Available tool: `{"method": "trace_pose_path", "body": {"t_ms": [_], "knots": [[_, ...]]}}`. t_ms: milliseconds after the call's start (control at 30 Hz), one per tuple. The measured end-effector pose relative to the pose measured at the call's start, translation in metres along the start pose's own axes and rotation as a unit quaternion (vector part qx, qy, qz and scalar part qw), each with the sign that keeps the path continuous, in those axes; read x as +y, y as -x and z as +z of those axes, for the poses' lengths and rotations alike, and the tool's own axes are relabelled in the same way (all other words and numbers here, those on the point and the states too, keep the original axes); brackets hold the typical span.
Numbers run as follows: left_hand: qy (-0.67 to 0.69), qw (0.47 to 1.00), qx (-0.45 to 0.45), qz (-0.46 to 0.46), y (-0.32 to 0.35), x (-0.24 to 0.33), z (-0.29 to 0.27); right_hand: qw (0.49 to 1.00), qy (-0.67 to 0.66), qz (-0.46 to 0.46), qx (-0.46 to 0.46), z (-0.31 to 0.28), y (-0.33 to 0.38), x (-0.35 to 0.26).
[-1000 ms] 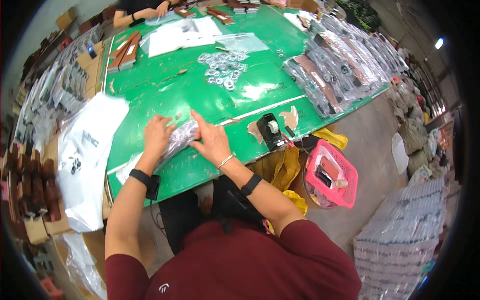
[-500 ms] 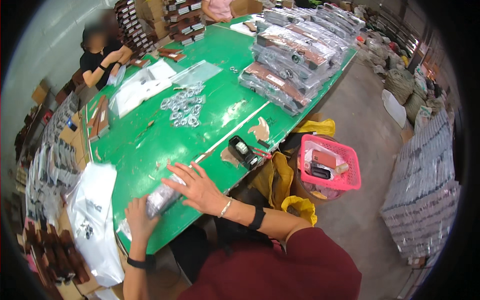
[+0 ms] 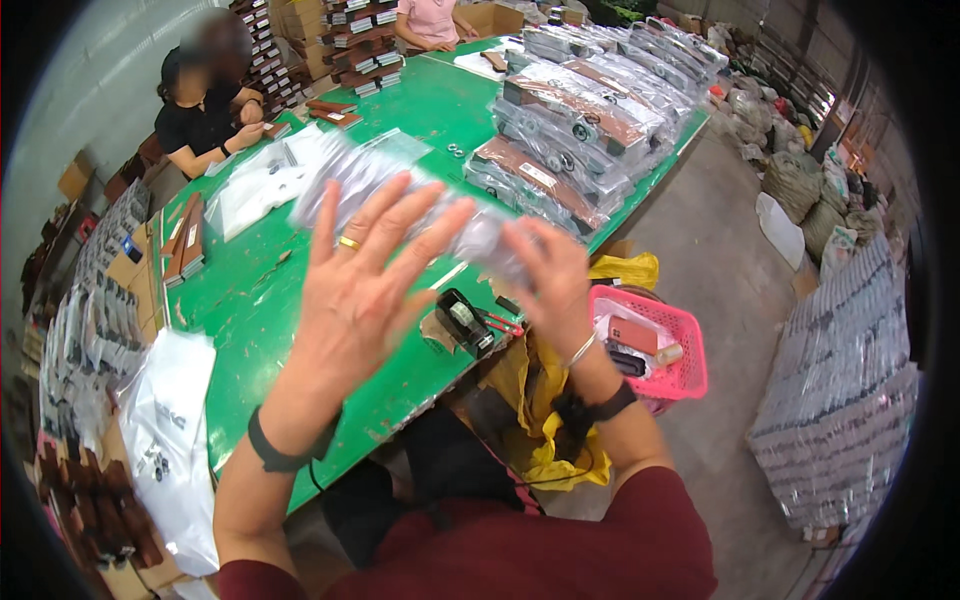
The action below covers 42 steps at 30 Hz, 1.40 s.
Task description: Packing wooden furniture components into plastic bags and sealing them with tape.
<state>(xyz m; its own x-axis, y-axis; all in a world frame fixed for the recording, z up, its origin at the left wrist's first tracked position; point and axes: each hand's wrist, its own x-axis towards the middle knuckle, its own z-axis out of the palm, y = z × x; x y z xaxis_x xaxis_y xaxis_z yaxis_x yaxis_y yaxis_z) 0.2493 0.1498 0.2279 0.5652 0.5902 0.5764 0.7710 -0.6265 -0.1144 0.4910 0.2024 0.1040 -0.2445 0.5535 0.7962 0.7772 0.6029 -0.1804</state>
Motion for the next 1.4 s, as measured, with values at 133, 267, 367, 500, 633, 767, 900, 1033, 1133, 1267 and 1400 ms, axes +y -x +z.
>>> {"method": "trace_pose_path", "body": {"t_ms": [133, 267, 367, 500, 633, 767, 900, 1033, 1133, 1267, 1400], "knots": [[0.402, 0.912, -0.079, 0.011, 0.014, 0.023, -0.014, 0.997, 0.047, 0.063, -0.008, -0.004, -0.026, 0.087], [0.582, 0.808, -0.092, 0.027, 0.032, 0.037, -0.049, 0.966, 0.229, 0.085, -0.086, 0.031, -0.005, 0.172], [0.598, 0.801, -0.022, 0.016, 0.045, 0.041, -0.064, 0.938, 0.32, 0.084, -0.104, 0.059, -0.001, 0.196], [0.624, 0.771, 0.118, 0.041, 0.064, 0.049, -0.076, 0.943, 0.305, 0.106, -0.083, 0.046, -0.009, 0.162], [0.563, 0.776, 0.273, -0.079, 0.082, 0.082, -0.09, 0.997, 0.058, 0.041, -0.037, 0.052, -0.008, 0.113], [0.586, 0.785, 0.179, -0.094, 0.107, 0.07, -0.111, 0.959, -0.229, 0.074, -0.15, 0.063, 0.016, 0.005], [0.44, 0.821, 0.364, -0.006, 0.126, 0.084, -0.09, 0.902, -0.359, 0.02, -0.237, 0.1, 0.057, -0.087], [0.369, 0.829, 0.42, -0.024, 0.158, 0.075, -0.116, 0.857, -0.425, 0.008, -0.29, 0.115, 0.076, -0.164], [0.319, 0.846, 0.424, -0.044, 0.185, 0.084, -0.124, 0.807, -0.477, -0.036, -0.347, 0.124, 0.079, -0.211], [0.171, 0.845, 0.505, -0.033, 0.216, 0.078, -0.132, 0.754, -0.498, -0.052, -0.424, 0.133, 0.085, -0.246], [-0.004, 0.944, 0.168, -0.285, 0.301, 0.067, -0.143, 0.774, -0.453, -0.078, -0.436, 0.13, 0.079, -0.25]]}}
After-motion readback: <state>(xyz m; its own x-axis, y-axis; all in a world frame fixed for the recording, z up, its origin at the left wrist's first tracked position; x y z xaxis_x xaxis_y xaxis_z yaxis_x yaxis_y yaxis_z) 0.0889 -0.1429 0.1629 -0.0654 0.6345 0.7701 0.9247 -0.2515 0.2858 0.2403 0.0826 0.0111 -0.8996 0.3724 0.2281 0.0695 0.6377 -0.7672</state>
